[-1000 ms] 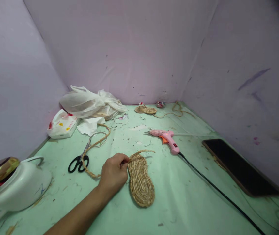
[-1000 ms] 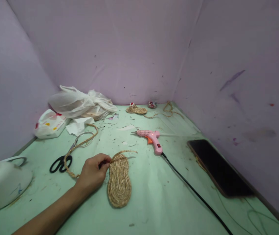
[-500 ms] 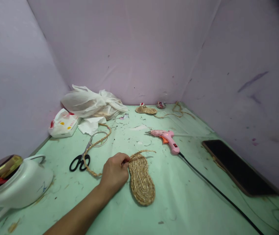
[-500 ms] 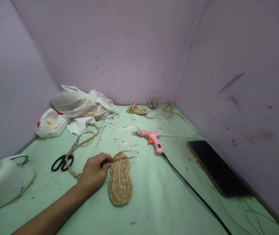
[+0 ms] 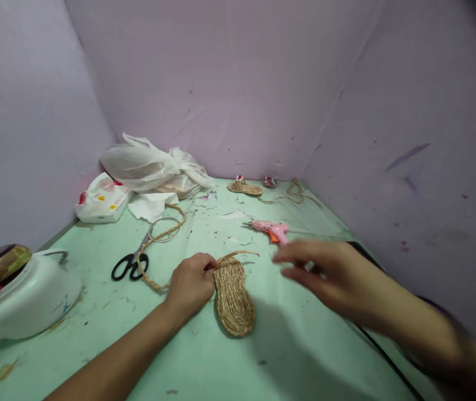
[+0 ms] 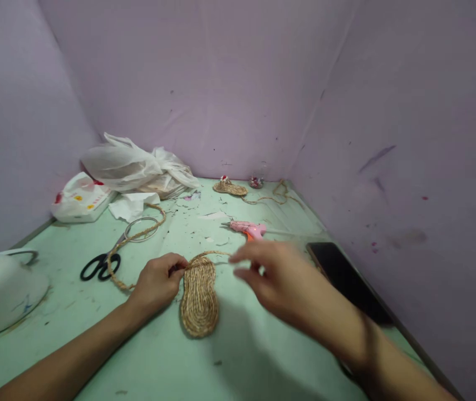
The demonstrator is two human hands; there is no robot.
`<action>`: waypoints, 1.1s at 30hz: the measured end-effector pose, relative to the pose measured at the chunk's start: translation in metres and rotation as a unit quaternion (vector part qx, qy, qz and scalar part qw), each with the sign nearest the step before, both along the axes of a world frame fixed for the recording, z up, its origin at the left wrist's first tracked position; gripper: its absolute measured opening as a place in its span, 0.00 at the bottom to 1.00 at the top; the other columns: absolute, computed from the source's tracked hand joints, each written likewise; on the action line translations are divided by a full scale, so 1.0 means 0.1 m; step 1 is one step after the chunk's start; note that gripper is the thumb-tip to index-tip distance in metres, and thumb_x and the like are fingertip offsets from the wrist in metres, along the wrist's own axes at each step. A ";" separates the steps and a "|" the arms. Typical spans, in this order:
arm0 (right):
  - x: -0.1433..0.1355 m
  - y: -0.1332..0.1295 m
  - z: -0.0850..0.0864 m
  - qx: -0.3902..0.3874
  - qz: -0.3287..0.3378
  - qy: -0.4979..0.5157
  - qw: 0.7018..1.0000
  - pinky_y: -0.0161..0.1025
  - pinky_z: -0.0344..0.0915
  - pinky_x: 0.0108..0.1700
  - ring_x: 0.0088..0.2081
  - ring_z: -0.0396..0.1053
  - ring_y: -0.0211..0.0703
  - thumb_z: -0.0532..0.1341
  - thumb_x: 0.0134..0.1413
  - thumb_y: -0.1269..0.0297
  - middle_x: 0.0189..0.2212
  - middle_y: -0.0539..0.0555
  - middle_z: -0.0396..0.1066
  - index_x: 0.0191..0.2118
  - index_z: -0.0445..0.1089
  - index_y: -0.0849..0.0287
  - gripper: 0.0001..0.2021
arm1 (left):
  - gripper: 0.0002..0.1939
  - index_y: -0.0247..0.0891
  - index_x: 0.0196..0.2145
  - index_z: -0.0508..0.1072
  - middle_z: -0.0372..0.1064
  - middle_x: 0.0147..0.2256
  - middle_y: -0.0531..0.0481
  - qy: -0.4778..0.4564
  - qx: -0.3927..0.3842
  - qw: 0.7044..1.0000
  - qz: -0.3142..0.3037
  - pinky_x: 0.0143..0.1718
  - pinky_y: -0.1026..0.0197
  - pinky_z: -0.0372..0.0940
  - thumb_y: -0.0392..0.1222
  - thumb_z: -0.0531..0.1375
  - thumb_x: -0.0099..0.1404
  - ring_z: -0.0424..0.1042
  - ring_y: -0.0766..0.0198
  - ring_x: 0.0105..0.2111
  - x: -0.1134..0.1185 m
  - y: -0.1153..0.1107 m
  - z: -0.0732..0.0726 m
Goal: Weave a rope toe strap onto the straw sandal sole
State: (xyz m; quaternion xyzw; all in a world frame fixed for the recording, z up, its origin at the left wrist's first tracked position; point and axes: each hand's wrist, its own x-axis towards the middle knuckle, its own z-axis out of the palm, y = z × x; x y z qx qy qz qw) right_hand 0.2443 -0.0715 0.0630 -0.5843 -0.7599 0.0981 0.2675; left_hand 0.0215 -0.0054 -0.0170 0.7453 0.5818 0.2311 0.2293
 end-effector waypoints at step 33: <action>-0.25 0.61 -0.86 -0.075 0.053 0.136 0.986 0.39 0.66 0.36 0.32 0.71 0.43 0.59 0.51 0.70 0.29 0.53 0.75 0.34 0.76 0.56 0.08 | 0.10 0.38 0.27 0.76 0.73 0.29 0.52 -0.094 -0.010 0.995 0.012 0.34 0.62 0.63 0.31 0.55 0.52 0.70 0.64 0.30 -0.01 0.04 -0.03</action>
